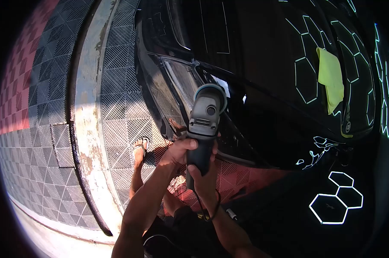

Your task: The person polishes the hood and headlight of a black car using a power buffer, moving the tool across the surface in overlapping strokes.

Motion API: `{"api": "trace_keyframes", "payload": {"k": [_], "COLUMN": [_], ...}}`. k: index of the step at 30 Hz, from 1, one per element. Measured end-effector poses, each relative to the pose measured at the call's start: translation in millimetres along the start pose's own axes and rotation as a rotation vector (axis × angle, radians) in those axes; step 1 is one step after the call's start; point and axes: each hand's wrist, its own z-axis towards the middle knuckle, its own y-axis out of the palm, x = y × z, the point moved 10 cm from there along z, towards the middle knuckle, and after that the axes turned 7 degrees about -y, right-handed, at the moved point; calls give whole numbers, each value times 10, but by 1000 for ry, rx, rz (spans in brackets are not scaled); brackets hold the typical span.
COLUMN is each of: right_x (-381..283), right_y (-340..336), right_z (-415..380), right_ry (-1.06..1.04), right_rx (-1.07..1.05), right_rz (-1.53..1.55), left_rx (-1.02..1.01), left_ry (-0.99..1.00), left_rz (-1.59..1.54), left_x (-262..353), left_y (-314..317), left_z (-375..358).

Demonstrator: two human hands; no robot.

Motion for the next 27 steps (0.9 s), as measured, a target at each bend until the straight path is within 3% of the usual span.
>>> {"api": "trace_keyframes", "payload": {"k": [5, 7, 9, 12, 17, 20, 23, 27], "right_x": [-179, -162, -52, 59, -239, -266, -7, -223], "right_y": [143, 29, -112, -77, 204, 42, -164, 124], "right_z": [177, 22, -113, -122, 206, 104, -120, 40], "right_ry": [-92, -148, -41, 82, -31, -44, 99, 106], "right_rx": [-36, 4, 99, 58, -61, 13, 115, -10], "right_rz": [-153, -171, 6, -51, -200, -121, 102, 11], "left_rx": [-110, -30, -35, -3, -51, 5, 38, 8], "left_ry": [55, -32, -52, -1, 58, -100, -151, -142], "left_rz": [-73, -57, 10, -42, -136, 18, 114, -24], "left_x": [206, 67, -89, -43, 358, 185, 32, 144], "left_y": [-27, 43, 77, -2, 10, 152, 219, 83], "left_z": [70, 70, 82, 54, 86, 193, 241, 129]}}
